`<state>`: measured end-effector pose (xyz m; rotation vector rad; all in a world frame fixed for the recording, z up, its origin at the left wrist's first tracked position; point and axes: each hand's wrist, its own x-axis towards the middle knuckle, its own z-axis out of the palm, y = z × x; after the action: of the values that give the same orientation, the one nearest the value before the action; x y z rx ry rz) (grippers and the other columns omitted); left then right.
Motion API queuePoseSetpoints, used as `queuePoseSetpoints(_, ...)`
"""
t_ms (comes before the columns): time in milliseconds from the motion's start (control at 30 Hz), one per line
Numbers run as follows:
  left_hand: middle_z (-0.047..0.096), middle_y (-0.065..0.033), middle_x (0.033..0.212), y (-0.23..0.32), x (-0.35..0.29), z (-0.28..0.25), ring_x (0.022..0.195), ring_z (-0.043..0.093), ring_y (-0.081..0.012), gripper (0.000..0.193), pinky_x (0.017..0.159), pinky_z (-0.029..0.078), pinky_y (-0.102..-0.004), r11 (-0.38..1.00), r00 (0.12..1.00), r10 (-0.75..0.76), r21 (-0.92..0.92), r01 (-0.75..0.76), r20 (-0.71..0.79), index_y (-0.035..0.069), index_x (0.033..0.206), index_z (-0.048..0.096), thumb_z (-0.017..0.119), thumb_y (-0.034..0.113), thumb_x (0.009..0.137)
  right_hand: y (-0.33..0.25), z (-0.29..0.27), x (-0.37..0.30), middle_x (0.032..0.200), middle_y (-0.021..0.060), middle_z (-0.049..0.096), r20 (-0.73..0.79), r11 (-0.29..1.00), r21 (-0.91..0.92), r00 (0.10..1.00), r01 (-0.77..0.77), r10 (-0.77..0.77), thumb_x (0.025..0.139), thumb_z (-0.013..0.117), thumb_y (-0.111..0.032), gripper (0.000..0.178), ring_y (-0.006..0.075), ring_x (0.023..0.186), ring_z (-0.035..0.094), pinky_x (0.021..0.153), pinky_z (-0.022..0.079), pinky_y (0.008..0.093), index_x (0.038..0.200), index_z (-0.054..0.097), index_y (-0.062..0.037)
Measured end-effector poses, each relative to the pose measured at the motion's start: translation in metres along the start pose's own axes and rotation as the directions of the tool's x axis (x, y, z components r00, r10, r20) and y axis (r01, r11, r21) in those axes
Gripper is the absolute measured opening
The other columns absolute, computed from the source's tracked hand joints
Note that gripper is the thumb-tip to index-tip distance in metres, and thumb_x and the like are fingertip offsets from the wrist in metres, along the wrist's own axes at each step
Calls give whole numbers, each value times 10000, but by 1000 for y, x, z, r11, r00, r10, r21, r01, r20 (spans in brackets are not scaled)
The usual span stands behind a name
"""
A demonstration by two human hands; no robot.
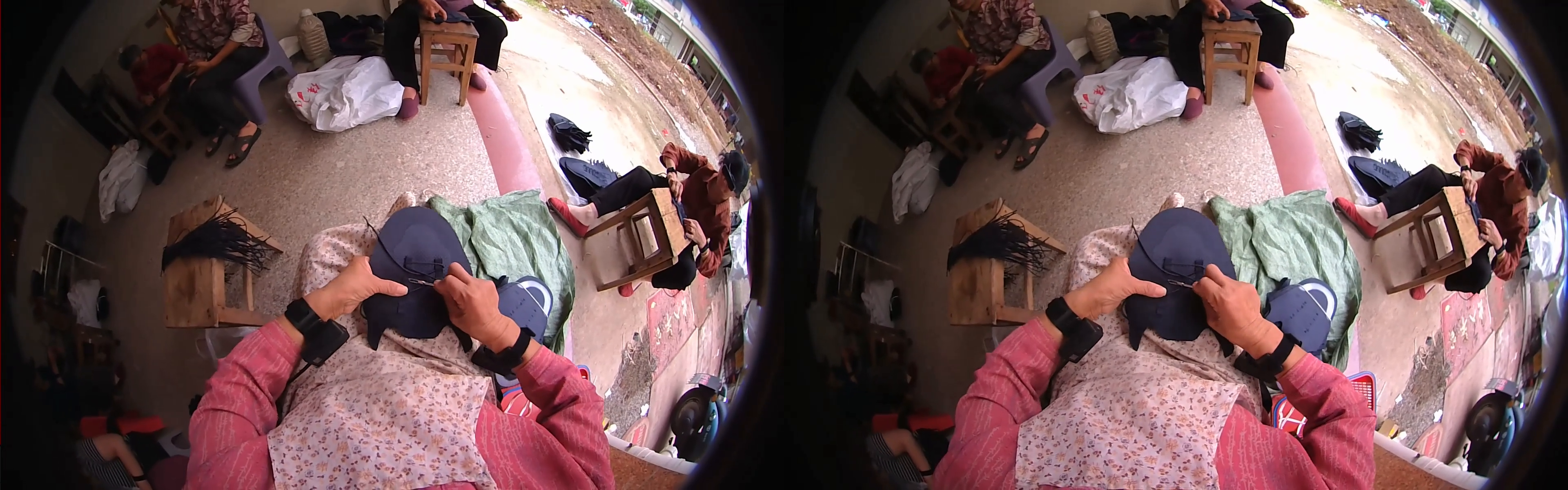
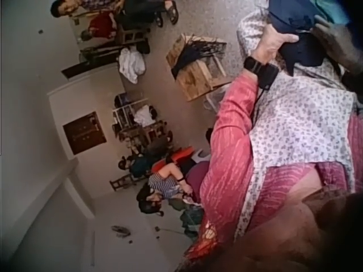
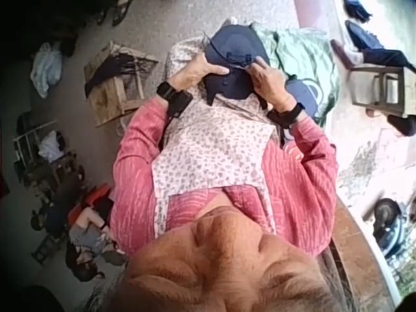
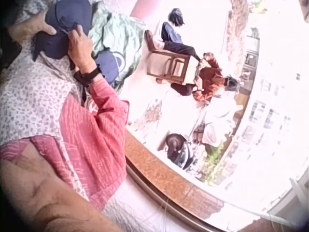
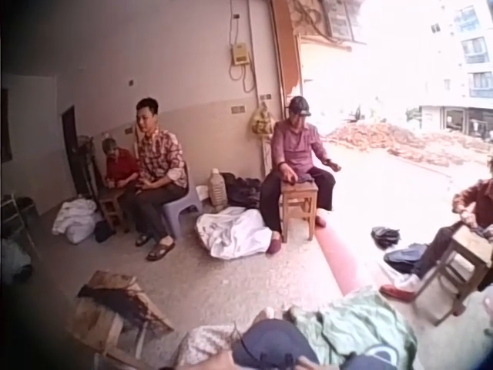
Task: The recorder is hand-sewing components for a shoe upper, specifically threading a cord through pre-cut holes in black material.
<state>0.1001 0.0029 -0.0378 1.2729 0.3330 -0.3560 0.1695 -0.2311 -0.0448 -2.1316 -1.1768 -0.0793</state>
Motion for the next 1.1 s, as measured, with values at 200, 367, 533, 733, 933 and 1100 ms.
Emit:
queuePoseSetpoints(200, 629, -82, 1223, 7, 7, 2, 1095, 602, -173, 592, 994, 487, -311, 993, 994, -30, -110, 42, 109, -19, 1299, 538, 768, -67, 757, 28, 19, -3, 805, -6, 655, 307, 416, 814, 908, -406, 285, 891, 689, -32, 88, 54, 740, 581, 652, 483, 225, 844, 614, -27)
queuePoseSetpoints(367, 634, -85, 1208, 5, 7, -3, 1088, 606, -176, 591, 982, 497, -308, 998, 995, -53, -20, 55, 80, -20, 1294, 541, 771, -70, 751, 15, 1, 1, 779, 55, 569, 37, 979, 204, 999, -16, 8, 836, 694, 22, 107, 201, 645, 610, 596, 464, 276, 871, 608, -30)
queuePoseSetpoints(533, 653, -85, 1163, 6, 8, 3, 1040, 629, -168, 552, 961, 512, -295, 999, 995, -40, 0, 40, 86, -30, 1259, 566, 774, -67, 750, 21, 14, 5, 797, 96, 544, 41, 887, 455, 997, -78, 67, 830, 696, -10, 93, 274, 655, 605, 589, 464, 321, 855, 607, -26)
queuePoseSetpoints(733, 683, -91, 1067, 2, 8, -2, 934, 662, -149, 439, 894, 545, -305, 998, 996, -45, 48, 41, 79, -53, 1172, 611, 779, -37, 767, 9, 22, 13, 824, 111, 570, 44, 869, 489, 997, -74, 60, 861, 664, -24, 50, 312, 711, 621, 602, 477, 365, 864, 615, -32)
queuePoseSetpoints(933, 584, -92, 1227, 43, -8, -18, 943, 650, -191, 519, 800, 533, -340, 537, 834, 544, 803, -260, -93, 95, 1275, 547, 738, 51, 795, -2, 16, 7, 855, 113, 562, 19, 938, 339, 997, -73, 71, 872, 655, -52, 64, 354, 749, 617, 606, 482, 407, 908, 602, -53)
queuePoseSetpoints(1100, 592, -97, 1178, 46, -7, -18, 911, 658, -308, 417, 786, 532, -382, 32, 764, 565, 917, -397, 312, 117, 1197, 576, 687, 26, 806, 1, 20, 8, 853, 116, 572, 3, 879, 472, 997, -68, 75, 868, 666, -36, 55, 317, 749, 625, 637, 490, 361, 895, 618, -36)
